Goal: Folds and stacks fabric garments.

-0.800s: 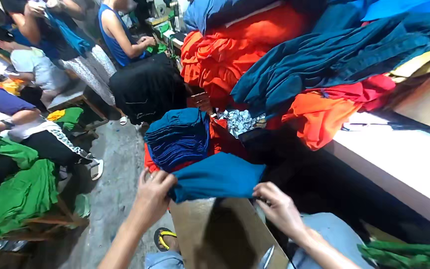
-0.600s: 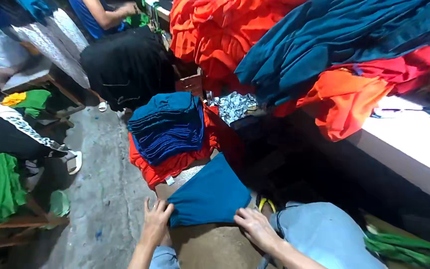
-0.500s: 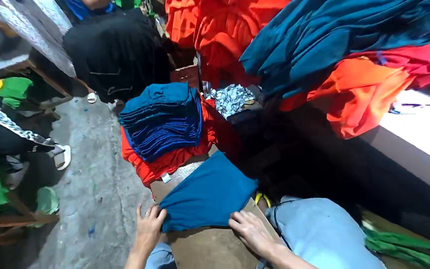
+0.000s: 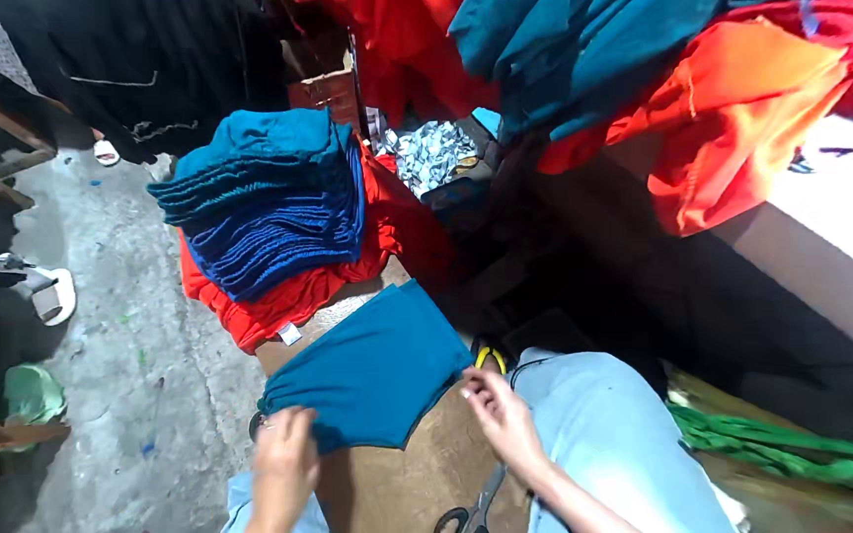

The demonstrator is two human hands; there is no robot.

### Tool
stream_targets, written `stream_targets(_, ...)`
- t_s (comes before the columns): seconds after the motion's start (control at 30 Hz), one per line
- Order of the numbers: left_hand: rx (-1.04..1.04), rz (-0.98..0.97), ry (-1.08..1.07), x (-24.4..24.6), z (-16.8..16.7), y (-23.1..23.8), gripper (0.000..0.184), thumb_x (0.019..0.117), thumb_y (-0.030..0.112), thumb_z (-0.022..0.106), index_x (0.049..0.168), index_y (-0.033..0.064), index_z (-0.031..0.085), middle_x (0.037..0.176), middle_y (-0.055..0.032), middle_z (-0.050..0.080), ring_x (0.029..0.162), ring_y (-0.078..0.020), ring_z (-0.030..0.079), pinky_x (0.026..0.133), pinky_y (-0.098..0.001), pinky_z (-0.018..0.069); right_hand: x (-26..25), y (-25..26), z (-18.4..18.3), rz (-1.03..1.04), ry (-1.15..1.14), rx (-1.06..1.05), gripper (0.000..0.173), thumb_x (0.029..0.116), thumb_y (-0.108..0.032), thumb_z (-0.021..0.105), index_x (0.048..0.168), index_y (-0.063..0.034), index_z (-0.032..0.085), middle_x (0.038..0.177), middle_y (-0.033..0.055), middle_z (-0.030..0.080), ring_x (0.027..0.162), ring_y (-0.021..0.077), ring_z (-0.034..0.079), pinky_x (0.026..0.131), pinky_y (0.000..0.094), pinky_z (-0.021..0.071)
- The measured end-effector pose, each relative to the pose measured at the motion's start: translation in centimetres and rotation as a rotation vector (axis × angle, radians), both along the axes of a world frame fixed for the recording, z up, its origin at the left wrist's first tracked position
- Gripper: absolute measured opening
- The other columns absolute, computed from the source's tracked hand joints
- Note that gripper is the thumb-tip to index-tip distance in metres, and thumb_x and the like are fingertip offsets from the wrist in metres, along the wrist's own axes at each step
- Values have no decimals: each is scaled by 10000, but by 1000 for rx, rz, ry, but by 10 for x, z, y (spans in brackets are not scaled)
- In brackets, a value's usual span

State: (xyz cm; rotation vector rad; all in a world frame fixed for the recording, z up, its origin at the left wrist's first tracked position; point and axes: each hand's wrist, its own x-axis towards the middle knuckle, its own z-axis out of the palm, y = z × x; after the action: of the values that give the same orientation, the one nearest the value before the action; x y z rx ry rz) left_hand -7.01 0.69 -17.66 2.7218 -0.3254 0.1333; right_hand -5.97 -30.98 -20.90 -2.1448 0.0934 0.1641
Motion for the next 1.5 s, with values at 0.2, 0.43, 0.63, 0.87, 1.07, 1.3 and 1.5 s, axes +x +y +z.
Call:
stream_targets(0.2, -213, -64, 79, 28, -24, -148, 163, 921, 153, 698, 993, 23, 763, 944, -152, 714, 901, -327, 718, 781, -463, 604, 45, -19, -3, 19, 54, -91, 341, 985, -74, 644, 1325, -57, 669, 1110, 189, 676, 944, 303, 665, 843, 472, 547)
stream_targets(0.43, -336, 165, 564, 55, -23, -170, 162, 979, 137, 660, 1052, 7, 725, 1012, -149, 704, 971, -287, 680, 896, -469, 540, 69, -33, 5, 339, 101, -199, 112, 936, -27, 680, 1035, -18, 733, 1186, 199, 637, 1084, 361, 643, 927, 528, 528)
stream_targets(0.63, -771, 399, 503, 50, -22, -157, 123, 913, 53, 720, 891, 33, 601, 731, -24, 549, 658, -98, 536, 634, -264, 465, 53, -46, -13, 333, -246, -16, 121, 831, 76, 639, 917, 7, 690, 957, 146, 659, 844, 270, 670, 709, 438, 572)
stream_targets(0.87, -478, 288, 441, 41, -25, -176, 104, 933, 91, 716, 996, 8, 718, 929, -109, 688, 836, -217, 669, 793, -406, 556, 51, -48, -17, 572, -345, -229, 78, 876, -26, 709, 928, -58, 758, 940, 138, 676, 885, 317, 683, 737, 455, 582)
stream_targets(1.07, -455, 283, 341, 35, -34, -181, 108, 942, 104, 695, 993, 21, 741, 928, -114, 698, 857, -257, 678, 803, -458, 555, 54, -51, -16, 571, -459, -332, 124, 905, -59, 688, 1019, -52, 738, 1092, 144, 698, 943, 341, 688, 767, 464, 584)
stream_targets(1.3, -485, 350, 384, 36, -33, -182, 111, 961, 91, 678, 1020, 18, 738, 973, -121, 709, 909, -257, 687, 847, -461, 552, 73, -45, -6, 709, -379, -420, 99, 875, 17, 698, 959, -25, 730, 1085, 174, 685, 975, 368, 679, 772, 493, 576)
stream_targets(1.5, -540, 389, 266, 31, -32, -194, 67, 899, -5, 671, 958, -1, 703, 916, -129, 678, 877, -274, 660, 807, -461, 537, 70, -49, -9, 746, -612, -290, 87, 837, -5, 649, 891, -47, 704, 933, 122, 696, 841, 288, 698, 668, 395, 579)
